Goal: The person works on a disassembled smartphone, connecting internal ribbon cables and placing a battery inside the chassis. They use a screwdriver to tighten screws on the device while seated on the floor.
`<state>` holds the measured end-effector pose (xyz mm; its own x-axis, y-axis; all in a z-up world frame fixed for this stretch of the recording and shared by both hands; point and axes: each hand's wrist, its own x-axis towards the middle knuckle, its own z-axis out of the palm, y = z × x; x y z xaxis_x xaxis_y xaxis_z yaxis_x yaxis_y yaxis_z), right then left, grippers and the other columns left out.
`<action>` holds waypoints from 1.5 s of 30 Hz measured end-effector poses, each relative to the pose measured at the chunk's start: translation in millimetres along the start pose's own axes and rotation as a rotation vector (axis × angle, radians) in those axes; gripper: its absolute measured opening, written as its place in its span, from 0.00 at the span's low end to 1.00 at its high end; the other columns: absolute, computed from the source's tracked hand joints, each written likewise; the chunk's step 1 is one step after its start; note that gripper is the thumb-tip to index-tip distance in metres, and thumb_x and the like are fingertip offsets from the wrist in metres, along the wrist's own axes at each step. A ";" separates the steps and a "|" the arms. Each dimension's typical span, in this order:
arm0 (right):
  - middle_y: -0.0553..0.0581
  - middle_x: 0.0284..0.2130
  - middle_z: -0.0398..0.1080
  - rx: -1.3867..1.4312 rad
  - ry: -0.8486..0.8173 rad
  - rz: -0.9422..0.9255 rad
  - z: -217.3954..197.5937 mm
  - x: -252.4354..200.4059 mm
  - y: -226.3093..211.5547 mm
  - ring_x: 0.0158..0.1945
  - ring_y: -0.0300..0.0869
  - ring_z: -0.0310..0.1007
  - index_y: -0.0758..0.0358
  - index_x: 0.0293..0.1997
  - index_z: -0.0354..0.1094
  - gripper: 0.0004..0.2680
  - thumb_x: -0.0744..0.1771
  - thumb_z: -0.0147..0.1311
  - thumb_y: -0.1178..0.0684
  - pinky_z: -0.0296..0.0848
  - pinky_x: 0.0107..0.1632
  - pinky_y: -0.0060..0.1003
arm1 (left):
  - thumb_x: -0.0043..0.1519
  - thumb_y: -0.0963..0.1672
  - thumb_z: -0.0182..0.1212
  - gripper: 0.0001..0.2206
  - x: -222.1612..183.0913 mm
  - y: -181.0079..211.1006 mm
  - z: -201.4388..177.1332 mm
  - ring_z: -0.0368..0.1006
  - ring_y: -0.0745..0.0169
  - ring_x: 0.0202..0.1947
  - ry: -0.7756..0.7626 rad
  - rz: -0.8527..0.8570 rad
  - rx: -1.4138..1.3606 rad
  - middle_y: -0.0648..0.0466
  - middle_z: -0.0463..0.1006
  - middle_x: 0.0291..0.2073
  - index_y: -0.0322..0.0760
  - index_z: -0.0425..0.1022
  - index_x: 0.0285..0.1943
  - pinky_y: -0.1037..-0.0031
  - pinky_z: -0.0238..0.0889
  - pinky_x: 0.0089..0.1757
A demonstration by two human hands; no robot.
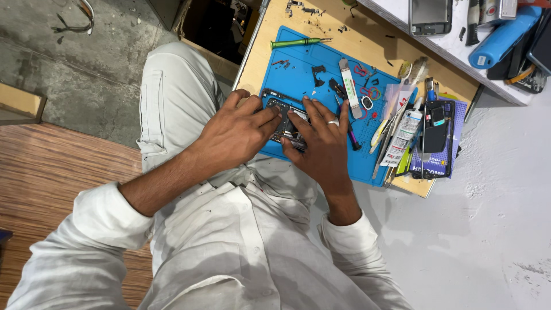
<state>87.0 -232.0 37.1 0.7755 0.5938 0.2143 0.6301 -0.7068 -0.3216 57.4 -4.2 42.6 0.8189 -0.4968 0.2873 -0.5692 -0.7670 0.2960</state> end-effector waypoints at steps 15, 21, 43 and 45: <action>0.61 0.62 0.68 0.045 -0.018 0.090 -1.1 4.0 -6.5 0.66 0.53 0.66 0.58 0.56 0.74 0.22 0.59 0.71 0.45 0.43 0.73 0.71 | 0.59 0.46 0.66 0.15 3.6 3.8 4.7 0.69 0.60 0.47 0.024 -0.057 -0.037 0.56 0.81 0.47 0.33 0.83 0.50 0.52 0.56 0.62; 0.60 0.62 0.67 0.071 -0.026 0.108 -2.7 5.9 -7.2 0.66 0.53 0.66 0.58 0.55 0.75 0.21 0.59 0.72 0.44 0.44 0.73 0.70 | 0.58 0.47 0.65 0.15 4.2 2.8 3.7 0.69 0.58 0.48 0.042 -0.059 -0.039 0.56 0.81 0.48 0.34 0.83 0.50 0.51 0.56 0.61; 0.57 0.61 0.67 0.099 -0.037 0.149 1.4 5.9 -5.4 0.66 0.52 0.65 0.57 0.52 0.75 0.21 0.57 0.73 0.46 0.46 0.72 0.71 | 0.58 0.47 0.65 0.13 8.1 5.6 2.6 0.69 0.58 0.50 -0.030 -0.088 -0.008 0.57 0.80 0.49 0.37 0.83 0.48 0.48 0.53 0.64; 0.57 0.61 0.67 0.102 -0.044 0.163 0.9 5.7 -5.5 0.66 0.52 0.65 0.57 0.52 0.75 0.21 0.57 0.73 0.45 0.45 0.72 0.71 | 0.58 0.47 0.65 0.14 7.6 6.0 2.0 0.69 0.57 0.50 -0.020 -0.081 -0.008 0.57 0.80 0.49 0.36 0.83 0.49 0.48 0.53 0.64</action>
<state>87.9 -224.4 39.3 0.8630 0.4927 0.1119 0.4874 -0.7535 -0.4412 60.4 -13.5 44.8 0.8638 -0.4411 0.2435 -0.5011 -0.8022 0.3245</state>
